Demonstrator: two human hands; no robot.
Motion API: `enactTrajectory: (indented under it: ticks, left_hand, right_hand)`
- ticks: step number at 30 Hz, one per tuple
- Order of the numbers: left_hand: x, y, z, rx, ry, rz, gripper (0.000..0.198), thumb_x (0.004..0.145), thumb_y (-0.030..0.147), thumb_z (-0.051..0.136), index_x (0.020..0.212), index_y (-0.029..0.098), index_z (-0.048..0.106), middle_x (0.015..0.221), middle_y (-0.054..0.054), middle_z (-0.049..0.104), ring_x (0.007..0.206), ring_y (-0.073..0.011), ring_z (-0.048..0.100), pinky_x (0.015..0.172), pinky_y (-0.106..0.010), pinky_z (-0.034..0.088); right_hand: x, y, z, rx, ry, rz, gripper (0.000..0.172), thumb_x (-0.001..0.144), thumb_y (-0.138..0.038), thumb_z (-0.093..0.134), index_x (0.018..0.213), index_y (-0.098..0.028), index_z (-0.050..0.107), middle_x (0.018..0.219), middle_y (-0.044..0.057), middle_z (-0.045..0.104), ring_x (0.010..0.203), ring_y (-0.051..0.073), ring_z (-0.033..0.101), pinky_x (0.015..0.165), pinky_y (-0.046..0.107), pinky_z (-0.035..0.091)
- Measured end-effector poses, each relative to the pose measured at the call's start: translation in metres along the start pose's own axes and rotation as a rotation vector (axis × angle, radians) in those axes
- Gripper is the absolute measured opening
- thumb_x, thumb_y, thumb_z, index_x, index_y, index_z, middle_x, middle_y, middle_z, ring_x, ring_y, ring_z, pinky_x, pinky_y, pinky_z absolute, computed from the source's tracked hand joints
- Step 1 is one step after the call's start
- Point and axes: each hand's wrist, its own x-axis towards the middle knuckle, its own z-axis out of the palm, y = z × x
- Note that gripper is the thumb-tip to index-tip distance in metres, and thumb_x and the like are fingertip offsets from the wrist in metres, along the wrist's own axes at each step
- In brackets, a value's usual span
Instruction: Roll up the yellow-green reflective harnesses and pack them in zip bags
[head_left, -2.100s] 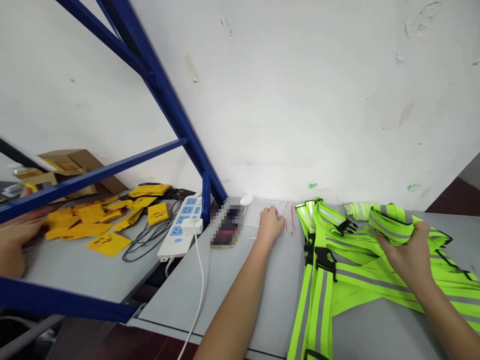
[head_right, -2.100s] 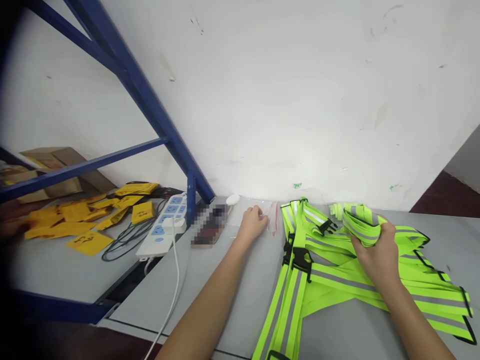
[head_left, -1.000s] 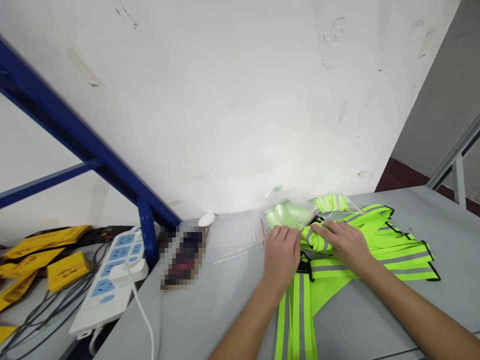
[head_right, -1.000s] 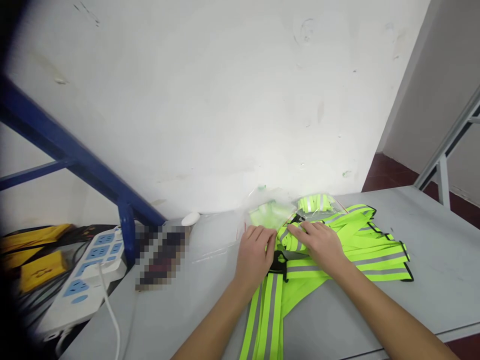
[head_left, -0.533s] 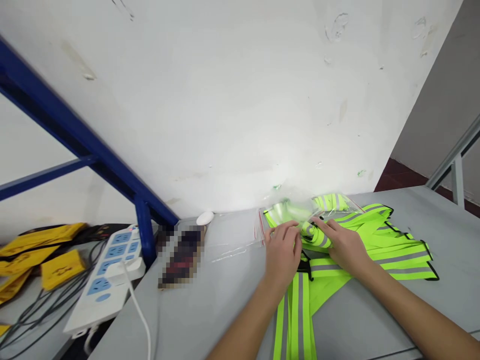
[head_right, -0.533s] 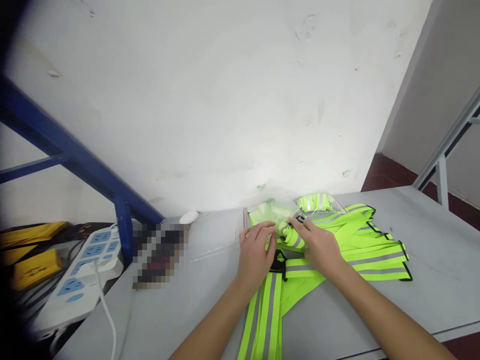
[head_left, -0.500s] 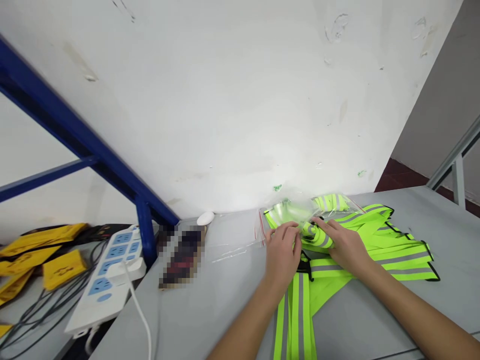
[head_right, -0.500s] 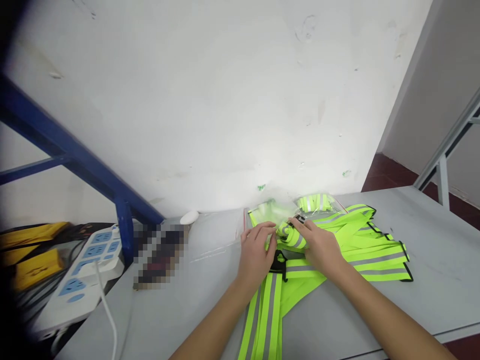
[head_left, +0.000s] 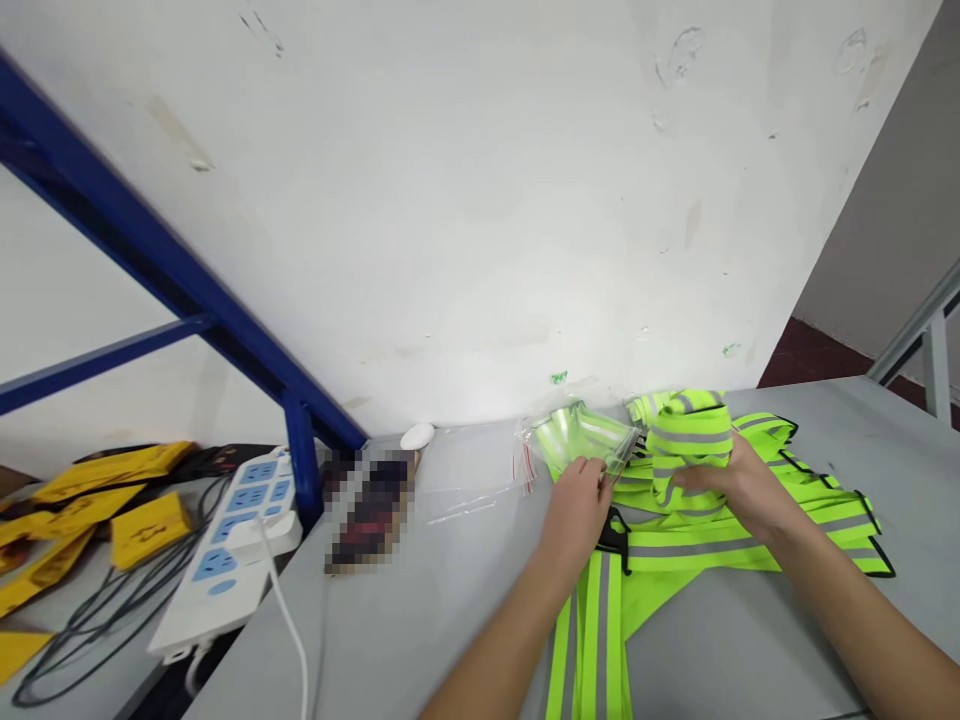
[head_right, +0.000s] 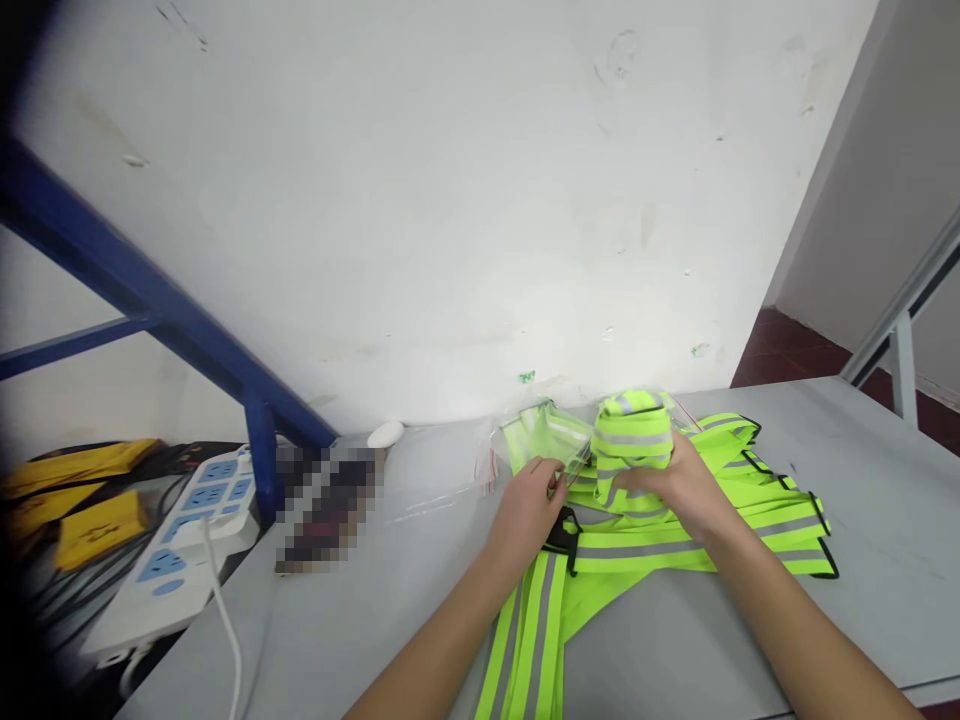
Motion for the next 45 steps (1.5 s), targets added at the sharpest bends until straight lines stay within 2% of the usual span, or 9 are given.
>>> enactTrajectory:
  ticks: [2, 6, 11, 19, 26, 30, 36, 41, 45]
  left_hand:
    - [0.001, 0.001, 0.001, 0.028, 0.008, 0.027, 0.014, 0.087, 0.014, 0.045, 0.080, 0.019, 0.056, 0.080, -0.003, 0.058, 0.074, -0.0188, 0.057, 0.065, -0.030, 0.044]
    - [-0.002, 0.001, -0.001, -0.012, 0.082, 0.061, 0.016, 0.090, 0.016, 0.044, 0.080, 0.019, 0.055, 0.080, -0.003, 0.058, 0.071, -0.0175, 0.056, 0.062, -0.028, 0.043]
    - [-0.006, -0.006, -0.005, 0.012, 0.271, 0.249, 0.027, 0.085, 0.005, 0.044, 0.098, 0.018, 0.062, 0.087, -0.006, 0.060, 0.086, -0.0205, 0.056, 0.070, -0.031, 0.046]
    - [-0.005, -0.011, -0.011, 0.055, 0.479, 0.500, 0.024, 0.090, 0.009, 0.047, 0.101, 0.021, 0.065, 0.091, -0.006, 0.063, 0.088, -0.0199, 0.052, 0.077, -0.034, 0.042]
    - [-0.006, -0.005, -0.014, 0.155, 0.487, 0.469, 0.023, 0.090, 0.008, 0.050, 0.100, 0.021, 0.066, 0.089, -0.005, 0.067, 0.085, -0.0193, 0.052, 0.072, -0.033, 0.033]
    - [-0.005, -0.006, -0.019, 0.196, 0.494, 0.557, 0.027, 0.088, 0.003, 0.050, 0.100, 0.021, 0.067, 0.087, -0.004, 0.068, 0.086, -0.0198, 0.050, 0.072, -0.033, 0.032]
    - [-0.006, -0.004, -0.019, 0.142, 0.572, 0.617, 0.028, 0.087, 0.002, 0.051, 0.102, 0.021, 0.065, 0.088, -0.005, 0.068, 0.086, -0.0196, 0.050, 0.075, -0.035, 0.033]
    - [-0.009, 0.003, -0.017, 0.073, 0.625, 0.657, 0.032, 0.086, 0.001, 0.051, 0.105, 0.023, 0.066, 0.086, -0.004, 0.068, 0.084, -0.0190, 0.050, 0.077, -0.035, 0.034]
    - [-0.012, 0.008, -0.013, 0.079, 0.579, 0.706, 0.034, 0.085, 0.001, 0.052, 0.103, 0.025, 0.067, 0.084, -0.003, 0.068, 0.085, -0.0189, 0.050, 0.082, -0.037, 0.035]
  right_hand:
    - [0.000, 0.004, -0.002, 0.077, -0.002, 0.083, 0.038, 0.056, -0.023, 0.077, 0.093, -0.019, 0.069, 0.087, 0.006, 0.075, 0.080, 0.028, 0.069, 0.067, 0.038, 0.055]
    - [0.003, 0.021, 0.005, 0.105, -0.242, 0.344, 0.034, 0.054, -0.018, 0.073, 0.088, -0.019, 0.070, 0.075, 0.004, 0.074, 0.072, 0.028, 0.069, 0.063, 0.040, 0.055]
    - [0.003, 0.024, 0.022, 0.037, -0.460, 0.324, 0.047, 0.055, -0.013, 0.073, 0.102, -0.018, 0.068, 0.087, 0.003, 0.074, 0.079, 0.022, 0.067, 0.066, 0.030, 0.052]
    - [0.006, 0.023, 0.017, -0.185, -0.397, 0.122, 0.055, 0.059, -0.012, 0.070, 0.113, -0.023, 0.065, 0.107, 0.001, 0.070, 0.093, 0.025, 0.063, 0.078, 0.033, 0.050]
    - [0.002, 0.016, 0.013, -0.348, -0.442, -0.003, 0.066, 0.060, -0.012, 0.067, 0.124, -0.027, 0.061, 0.116, 0.000, 0.067, 0.102, 0.028, 0.060, 0.090, 0.039, 0.046]
    - [0.004, 0.015, 0.010, -0.244, -0.460, 0.039, 0.067, 0.058, -0.011, 0.069, 0.123, -0.027, 0.062, 0.116, 0.000, 0.068, 0.103, 0.028, 0.060, 0.085, 0.037, 0.049]
    - [0.007, 0.019, 0.009, -0.101, -0.389, 0.178, 0.059, 0.058, -0.011, 0.073, 0.115, -0.024, 0.065, 0.097, 0.001, 0.072, 0.089, 0.025, 0.065, 0.074, 0.033, 0.052]
    - [0.007, 0.024, 0.012, -0.065, -0.398, 0.188, 0.056, 0.060, -0.013, 0.075, 0.114, -0.023, 0.064, 0.095, 0.001, 0.072, 0.080, 0.021, 0.065, 0.066, 0.030, 0.051]
    - [0.006, 0.027, 0.015, -0.094, -0.341, 0.164, 0.051, 0.061, -0.014, 0.074, 0.110, -0.022, 0.065, 0.092, 0.001, 0.072, 0.079, 0.021, 0.065, 0.066, 0.030, 0.051]
